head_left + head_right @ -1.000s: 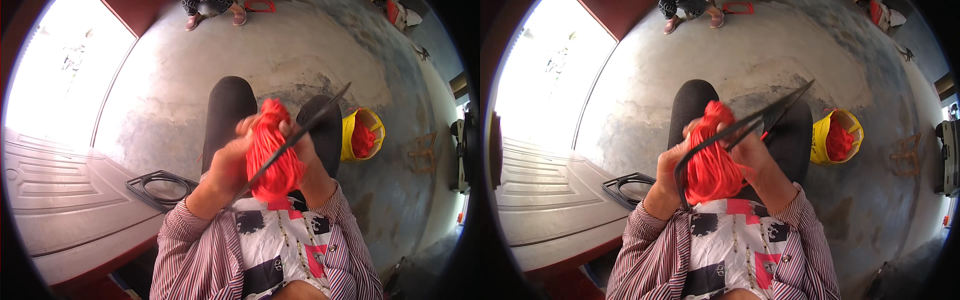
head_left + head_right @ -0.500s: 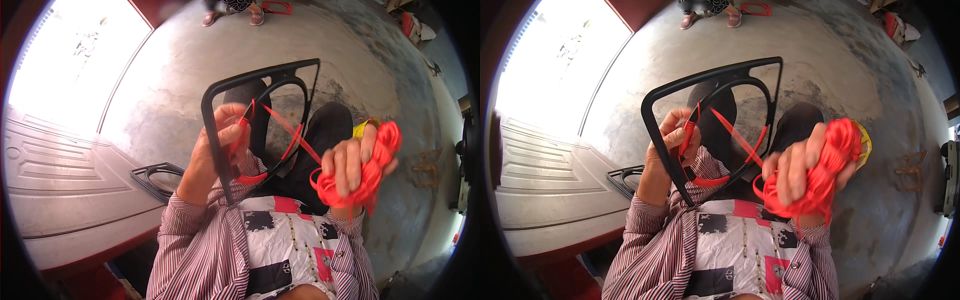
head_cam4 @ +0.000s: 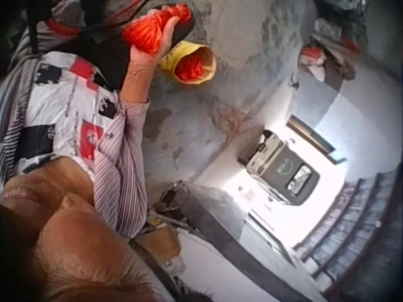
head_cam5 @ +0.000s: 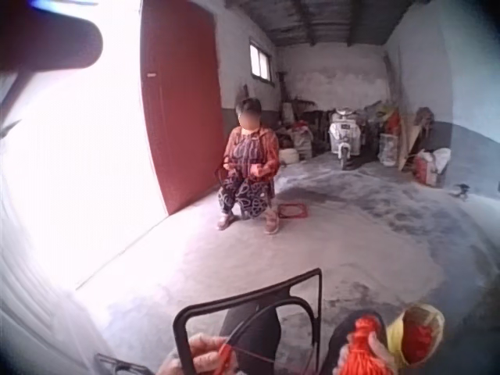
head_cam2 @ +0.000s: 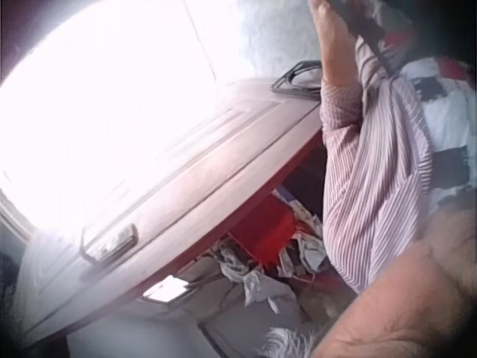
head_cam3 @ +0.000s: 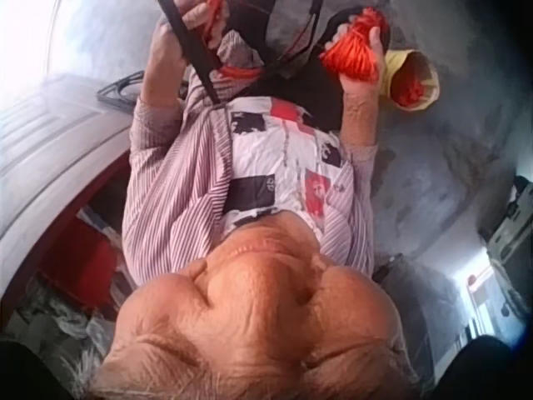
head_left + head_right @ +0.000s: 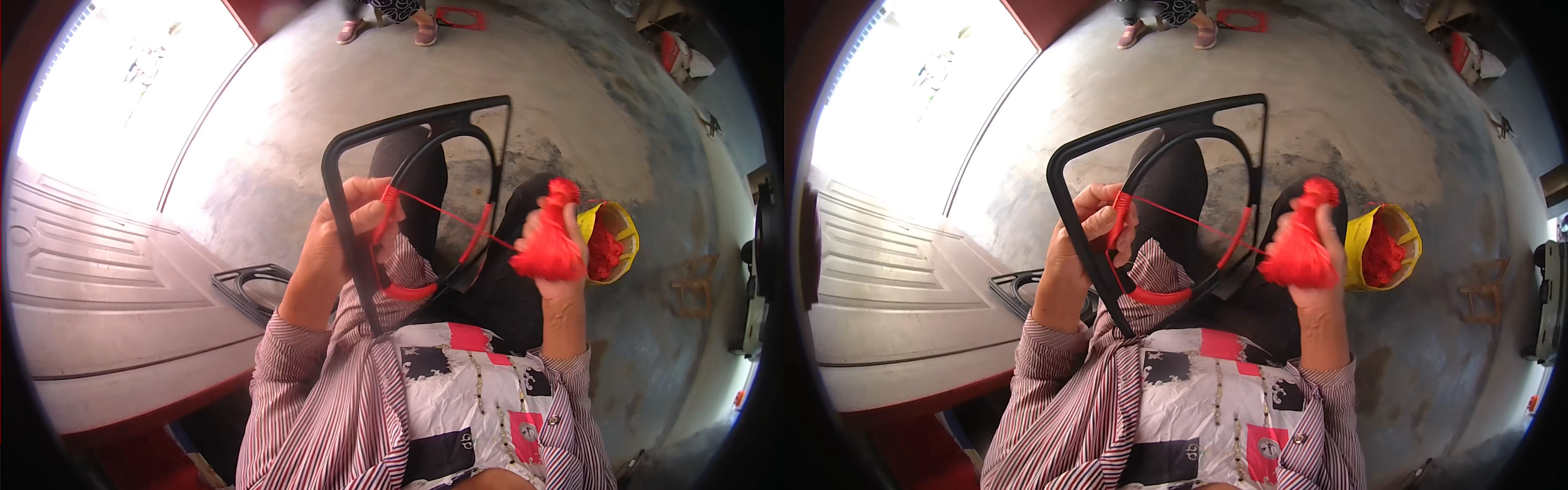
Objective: The person is weaving red plastic string into a black plastic frame, likely a component for a chair.
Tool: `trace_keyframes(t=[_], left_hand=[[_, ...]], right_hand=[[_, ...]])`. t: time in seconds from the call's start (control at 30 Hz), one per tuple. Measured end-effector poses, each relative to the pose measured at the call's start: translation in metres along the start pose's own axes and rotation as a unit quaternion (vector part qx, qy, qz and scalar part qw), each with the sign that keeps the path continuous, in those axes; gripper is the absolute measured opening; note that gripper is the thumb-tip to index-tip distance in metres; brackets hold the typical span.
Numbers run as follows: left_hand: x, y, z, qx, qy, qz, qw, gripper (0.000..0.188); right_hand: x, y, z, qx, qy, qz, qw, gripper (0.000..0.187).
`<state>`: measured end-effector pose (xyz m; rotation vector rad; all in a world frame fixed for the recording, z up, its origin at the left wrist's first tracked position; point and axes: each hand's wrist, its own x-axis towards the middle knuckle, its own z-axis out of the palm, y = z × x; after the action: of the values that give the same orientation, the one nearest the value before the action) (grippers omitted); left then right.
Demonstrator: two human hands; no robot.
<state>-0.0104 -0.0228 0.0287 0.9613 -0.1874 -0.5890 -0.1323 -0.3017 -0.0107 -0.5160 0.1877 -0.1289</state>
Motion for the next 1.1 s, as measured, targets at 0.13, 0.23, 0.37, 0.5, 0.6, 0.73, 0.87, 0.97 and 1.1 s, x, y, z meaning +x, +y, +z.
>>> trace_keyframes(t=[0.13, 0.23, 0.37, 0.5, 0.6, 0.73, 0.87, 0.97, 1.1], left_hand=[[-0.003, -0.006, 0.009, -0.026, 0.012, 0.008, 1.0, 0.031], [-0.006, -0.005, 0.021, -0.131, -0.052, -0.058, 0.988, 0.026], [-0.006, -0.019, 0.049, -0.086, 0.023, -0.056, 0.994, 0.022], [-0.006, -0.027, 0.021, -0.114, -0.024, -0.065, 0.991, 0.028], [-0.016, -0.019, 0.045, -0.214, -0.083, -0.068, 0.971, 0.039], [-0.011, -0.03, 0.066, -0.361, -0.158, -0.087, 0.915, 0.043], [-0.01, -0.025, 0.041, -0.201, -0.197, -0.048, 0.958, 0.059], [-0.013, -0.013, 0.046, -0.022, -0.141, 0.016, 0.99, 0.073], [-0.004, -0.014, 0.015, -0.044, -0.098, 0.035, 0.994, 0.052]], right_hand=[[-0.003, 0.019, 0.061, -0.131, -0.075, 0.03, 0.988, 0.042], [0.003, 0.019, 0.099, -0.281, -0.133, 0.051, 0.949, 0.042], [0.022, 0.039, 0.116, -0.5, -0.101, -0.111, 0.853, 0.034], [0.038, 0.035, 0.057, -0.27, -0.201, -0.085, 0.938, 0.027], [0.037, 0.049, 0.049, -0.159, -0.069, 0.031, 0.984, 0.029], [0.034, 0.061, 0.064, -0.058, -0.169, 0.152, 0.972, 0.041], [0.048, 0.049, 0.066, -0.132, -0.101, -0.03, 0.986, 0.048], [0.047, 0.042, 0.026, -0.246, -0.039, -0.091, 0.964, 0.043], [0.017, 0.019, 0.029, -0.195, -0.068, -0.139, 0.968, 0.042]])
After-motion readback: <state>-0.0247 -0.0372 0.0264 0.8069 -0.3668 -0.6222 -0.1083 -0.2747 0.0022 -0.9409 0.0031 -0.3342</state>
